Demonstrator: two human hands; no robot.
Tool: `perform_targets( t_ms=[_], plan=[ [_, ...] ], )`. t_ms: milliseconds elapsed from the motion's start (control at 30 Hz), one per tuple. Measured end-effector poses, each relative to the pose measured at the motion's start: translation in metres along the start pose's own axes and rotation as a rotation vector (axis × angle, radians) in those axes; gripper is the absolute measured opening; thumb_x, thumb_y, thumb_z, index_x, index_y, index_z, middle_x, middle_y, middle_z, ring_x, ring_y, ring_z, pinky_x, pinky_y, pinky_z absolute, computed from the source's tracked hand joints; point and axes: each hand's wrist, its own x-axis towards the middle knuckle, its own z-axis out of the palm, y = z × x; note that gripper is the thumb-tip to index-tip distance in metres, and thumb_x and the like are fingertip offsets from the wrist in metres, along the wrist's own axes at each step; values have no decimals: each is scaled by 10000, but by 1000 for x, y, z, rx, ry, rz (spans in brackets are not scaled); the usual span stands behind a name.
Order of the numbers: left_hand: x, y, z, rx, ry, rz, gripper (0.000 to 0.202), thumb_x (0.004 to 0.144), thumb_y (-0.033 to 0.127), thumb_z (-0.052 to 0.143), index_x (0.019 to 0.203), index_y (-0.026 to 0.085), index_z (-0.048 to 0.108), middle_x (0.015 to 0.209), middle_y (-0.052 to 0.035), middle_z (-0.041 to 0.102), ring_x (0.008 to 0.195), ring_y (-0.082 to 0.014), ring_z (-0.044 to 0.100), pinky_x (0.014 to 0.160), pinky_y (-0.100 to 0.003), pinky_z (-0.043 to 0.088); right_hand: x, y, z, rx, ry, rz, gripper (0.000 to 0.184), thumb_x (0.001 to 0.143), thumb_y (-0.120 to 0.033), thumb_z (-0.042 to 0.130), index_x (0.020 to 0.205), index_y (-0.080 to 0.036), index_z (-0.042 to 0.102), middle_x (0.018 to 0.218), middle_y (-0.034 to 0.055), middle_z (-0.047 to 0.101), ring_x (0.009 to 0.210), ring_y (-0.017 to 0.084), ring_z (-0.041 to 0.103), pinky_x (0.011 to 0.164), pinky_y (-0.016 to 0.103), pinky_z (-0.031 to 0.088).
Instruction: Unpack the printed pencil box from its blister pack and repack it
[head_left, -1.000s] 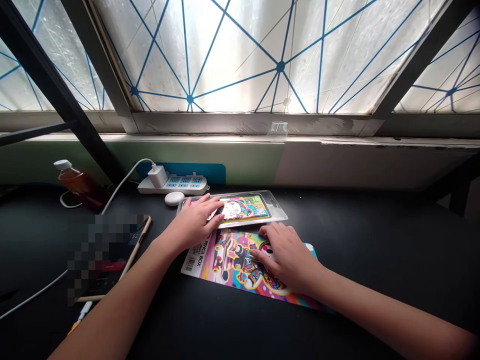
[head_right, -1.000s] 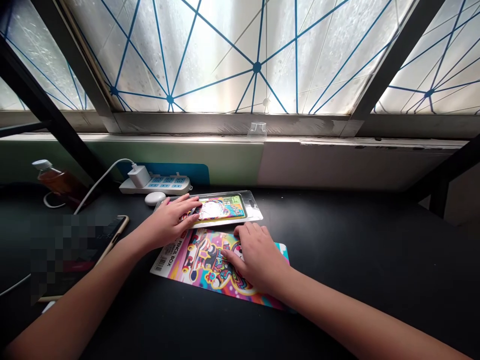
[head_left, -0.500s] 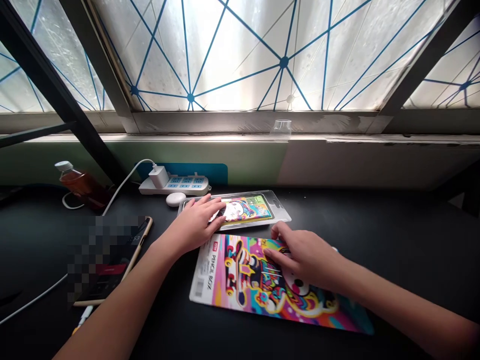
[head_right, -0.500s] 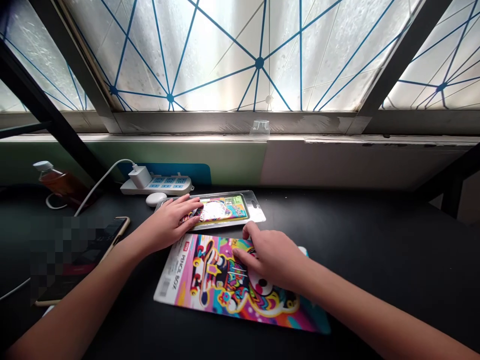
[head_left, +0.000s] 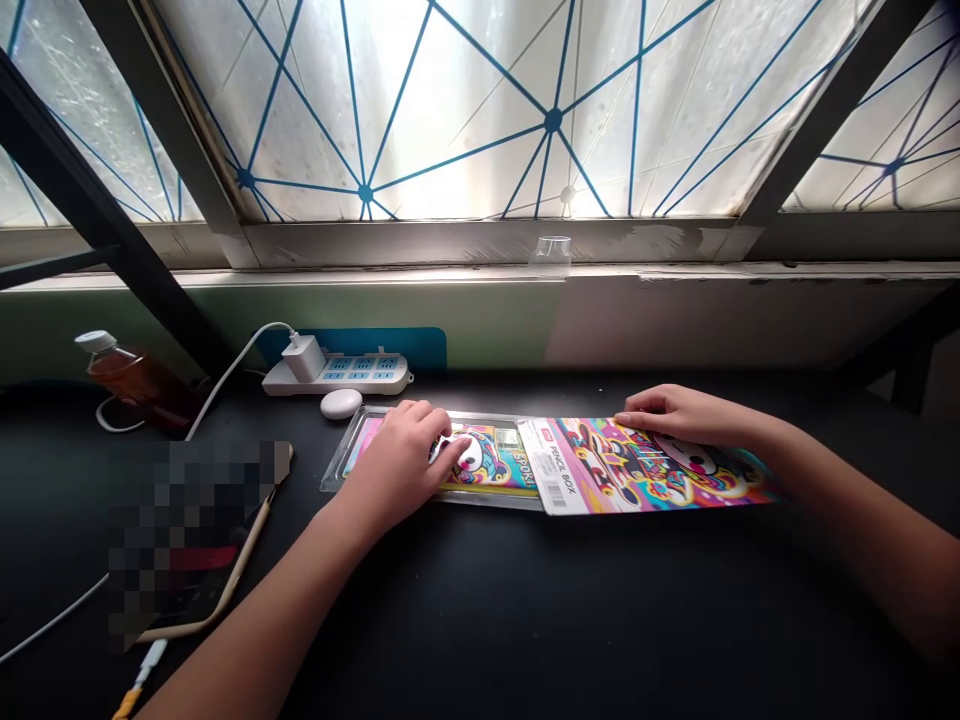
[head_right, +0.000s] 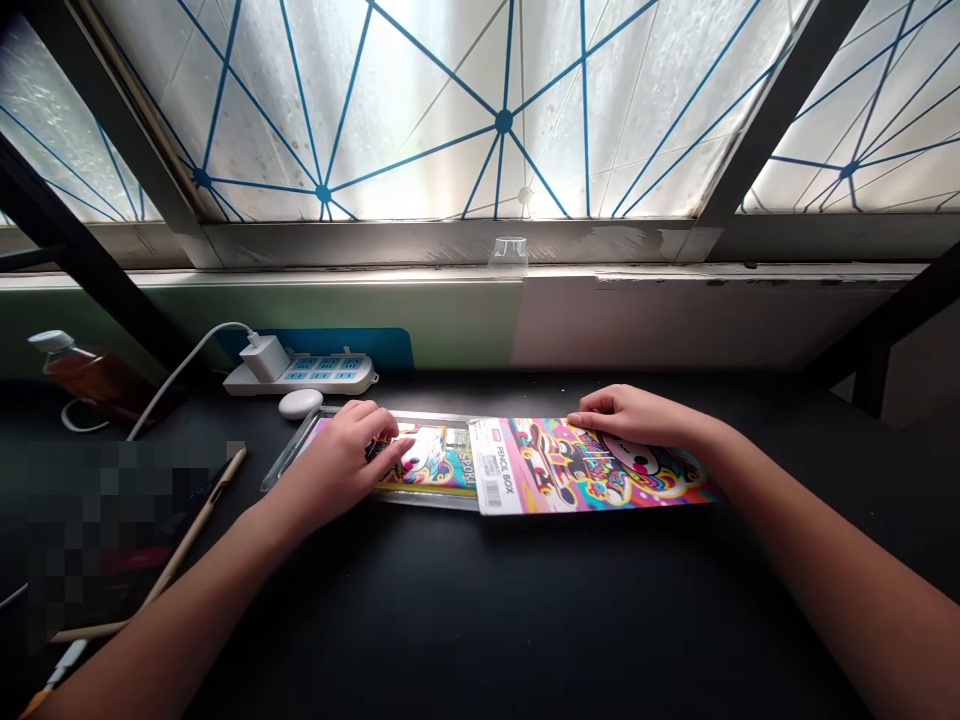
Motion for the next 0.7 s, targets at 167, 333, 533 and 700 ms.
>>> perform_targets(
  t_ms=[167,333,533,700],
  plan=[
    [-1,3,8,80,-14,-16,269,975,444,583,1145,245,643,1116,-94,601,1092,-302,531,937,-461,487,-5,10,-8,56,-55,85,647,755,-836,591,696,-198,682,649,32,603,570,161,503,501,281,348],
    [-1,3,8,95,-32,-54,293,982,459,554,1150,245,662,1201,-100,580,1154,-313,508,1008,-492,454,-3,22,-10,101,-46,128,637,724,-834,627,677,-200,669,627,25,597,540,149,485,474,278,323],
    [-3,5,9,115,-48,-66,320,999,461,509,1180,245,663,1220,-102,574,1162,-314,508,1007,-504,441,0,17,-10,-8,116,76,680,729,-866,584,712,-196,699,633,18,611,586,157,506,530,279,342],
    [-3,2,8,107,-60,-49,318,997,477,509,1179,266,664,1237,-92,569,1168,-308,507,1002,-500,441,-3,10,-15,-63,309,79,722,698,-898,557,797,-212,758,761,50,721,745,219,617,624,282,407]
  ],
)
